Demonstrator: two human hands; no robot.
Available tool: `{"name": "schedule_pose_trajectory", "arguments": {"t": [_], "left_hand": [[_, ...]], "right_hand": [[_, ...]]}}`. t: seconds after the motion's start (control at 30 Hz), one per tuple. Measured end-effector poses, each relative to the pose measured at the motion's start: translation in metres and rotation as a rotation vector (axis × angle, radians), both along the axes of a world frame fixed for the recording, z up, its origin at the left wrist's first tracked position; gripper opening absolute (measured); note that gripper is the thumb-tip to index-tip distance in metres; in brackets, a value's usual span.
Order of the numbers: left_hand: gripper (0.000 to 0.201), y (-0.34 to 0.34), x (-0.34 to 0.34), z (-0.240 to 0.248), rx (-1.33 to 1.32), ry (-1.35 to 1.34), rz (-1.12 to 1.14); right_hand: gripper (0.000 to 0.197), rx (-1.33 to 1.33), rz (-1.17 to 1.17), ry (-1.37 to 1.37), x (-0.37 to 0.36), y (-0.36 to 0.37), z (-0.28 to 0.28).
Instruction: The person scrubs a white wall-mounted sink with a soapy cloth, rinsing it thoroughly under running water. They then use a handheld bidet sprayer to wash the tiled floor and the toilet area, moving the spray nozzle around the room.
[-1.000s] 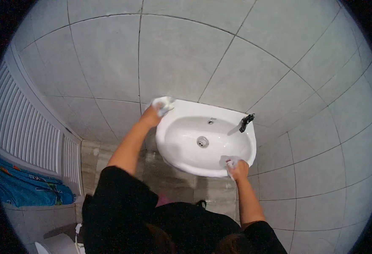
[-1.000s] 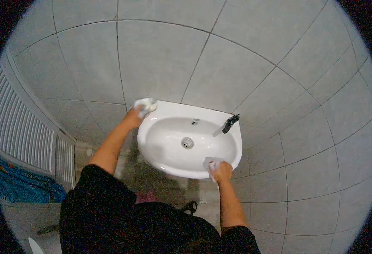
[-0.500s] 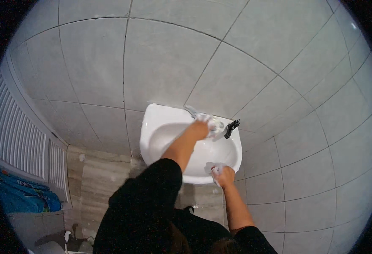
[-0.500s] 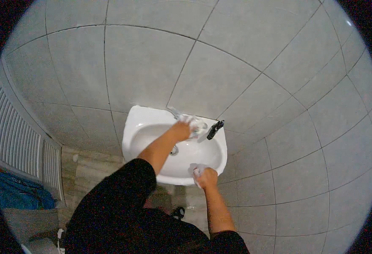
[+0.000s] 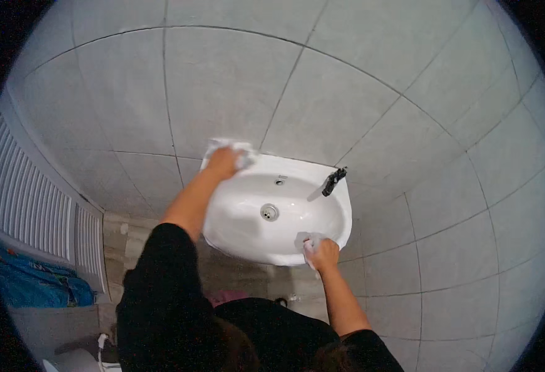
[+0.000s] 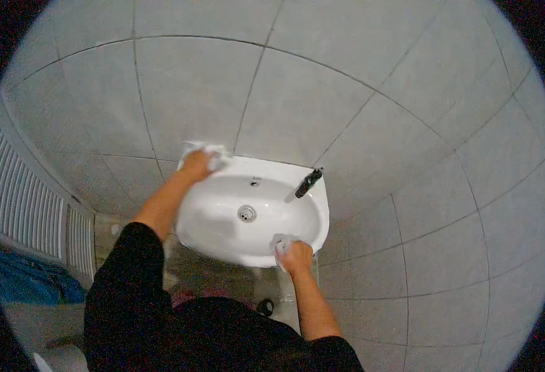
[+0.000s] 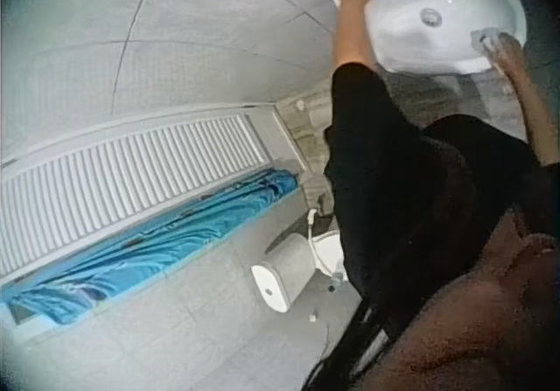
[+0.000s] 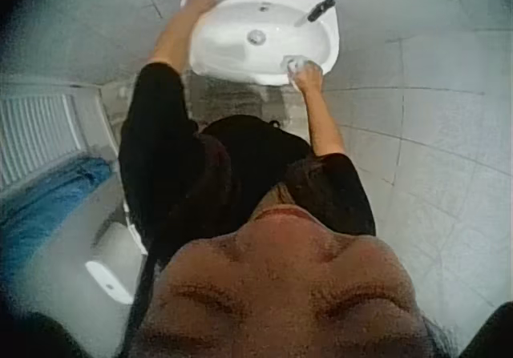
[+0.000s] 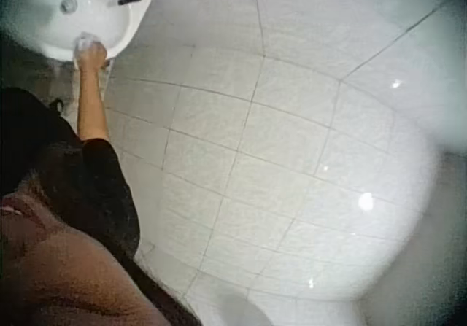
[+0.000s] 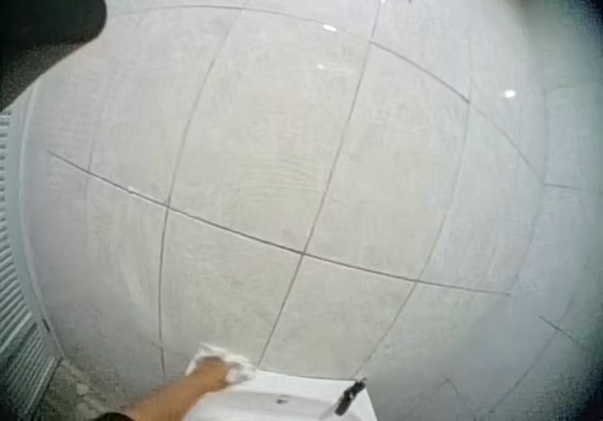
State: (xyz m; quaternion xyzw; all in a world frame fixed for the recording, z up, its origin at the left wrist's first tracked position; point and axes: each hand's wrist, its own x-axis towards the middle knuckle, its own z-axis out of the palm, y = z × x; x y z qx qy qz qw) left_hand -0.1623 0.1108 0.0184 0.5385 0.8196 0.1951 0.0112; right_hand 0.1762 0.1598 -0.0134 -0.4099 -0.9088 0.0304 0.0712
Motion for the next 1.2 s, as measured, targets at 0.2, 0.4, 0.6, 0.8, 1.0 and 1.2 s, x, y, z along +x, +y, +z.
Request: {"name": "schedule_pose_trajectory", "arguments": {"t": [0.2, 0.4, 0.6, 0.8, 1.0, 1.2], "left_hand": [[0.043, 0.048, 0.061, 0.005, 0.107, -0.144, -0.279], [0.048, -0.044, -0.006, -0.009, 0.165, -0.247, -0.016], [0.041, -0.098, 0.063, -0.028, 0.495, -0.473, -0.148], [0.044, -0.103, 0.109, 0.01, 0.942, -1.406, 0.089], [0.053, -0.11, 0.088, -0.028, 0.552, -0.441, 0.109], [0.054, -0.171, 0.045, -0.041, 0.778, -0.664, 0.083]], "right_hand": [[0.019, -0.012, 0.05, 0.042, 0.003, -0.008, 0.011], [0.019, -0.023, 0.033, 0.128, 0.002, -0.009, 0.005], [0.039, -0.406, -0.023, 0.25, -0.004, 0.026, -0.036], [0.059, -1.675, -0.045, 1.138, -0.127, -0.08, 0.05], [0.054, -1.864, 0.28, 1.147, -0.181, -0.118, 0.063], [0.042, -0.617, 0.457, 0.757, -0.269, -0.073, 0.05]]}}
